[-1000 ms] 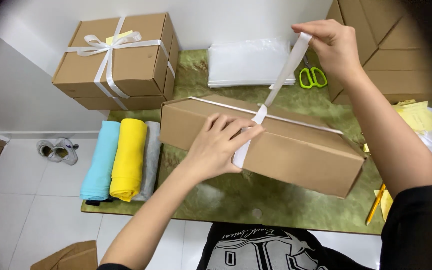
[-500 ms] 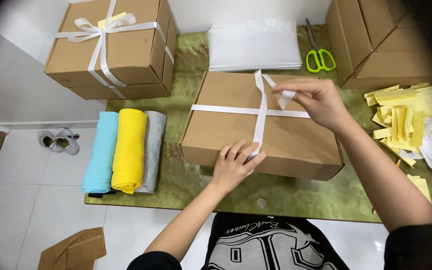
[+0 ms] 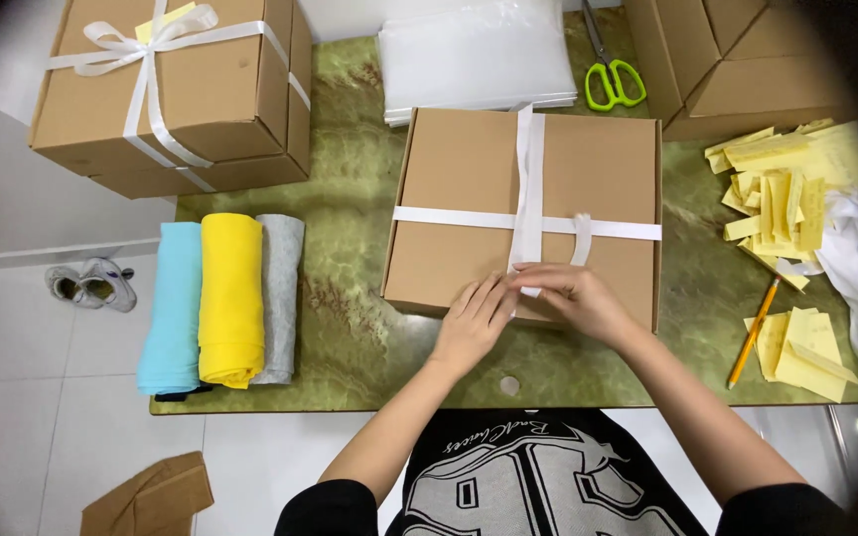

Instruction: The person places a folded purple garment into a clear plastic bag and seals it. They then place the bagged garment into a cardboard box, close the box, and tie it with a white ribbon.

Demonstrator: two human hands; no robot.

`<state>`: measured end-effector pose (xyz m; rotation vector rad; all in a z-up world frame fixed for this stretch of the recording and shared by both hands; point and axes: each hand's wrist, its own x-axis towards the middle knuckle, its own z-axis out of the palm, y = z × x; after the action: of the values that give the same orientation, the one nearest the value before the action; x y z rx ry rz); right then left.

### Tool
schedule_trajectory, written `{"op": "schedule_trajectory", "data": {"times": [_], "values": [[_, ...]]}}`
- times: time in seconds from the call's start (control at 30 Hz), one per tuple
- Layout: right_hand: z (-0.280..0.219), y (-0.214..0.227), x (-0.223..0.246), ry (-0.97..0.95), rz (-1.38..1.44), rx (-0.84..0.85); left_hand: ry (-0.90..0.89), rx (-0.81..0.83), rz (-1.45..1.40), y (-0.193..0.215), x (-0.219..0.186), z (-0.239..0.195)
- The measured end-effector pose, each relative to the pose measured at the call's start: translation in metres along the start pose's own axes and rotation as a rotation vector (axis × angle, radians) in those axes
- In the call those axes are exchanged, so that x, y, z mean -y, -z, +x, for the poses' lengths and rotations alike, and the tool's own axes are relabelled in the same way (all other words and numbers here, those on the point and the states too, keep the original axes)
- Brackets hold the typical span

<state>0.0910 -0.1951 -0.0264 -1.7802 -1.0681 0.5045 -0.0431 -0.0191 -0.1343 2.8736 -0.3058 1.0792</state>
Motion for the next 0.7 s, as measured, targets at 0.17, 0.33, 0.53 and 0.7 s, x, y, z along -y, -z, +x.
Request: {"op": "schedule_trajectory", "data": {"times": [0.17, 0.33, 0.53, 0.7], "values": [[-0.015, -0.012, 0.006, -0.022, -0.063, 0.071, -0.022, -0.005, 0.026, 0.008, 0.001, 0.012], [-0.031, -0.008, 0.024, -0.045, -0.3, 0.122, 0.036, -0.009, 0.088, 0.002, -0.015, 0.017], [-0.056, -0.006, 0.01, -0.134, -0.6, 0.267, 0.061, 0.023, 0.095, -0.01, -0.027, 0.018], [-0.05, 0.031, 0.063, -0.282, -0.179, 0.505, 0.216, 0.469, -0.338, 0.015, -0.002, 0.036]]}}
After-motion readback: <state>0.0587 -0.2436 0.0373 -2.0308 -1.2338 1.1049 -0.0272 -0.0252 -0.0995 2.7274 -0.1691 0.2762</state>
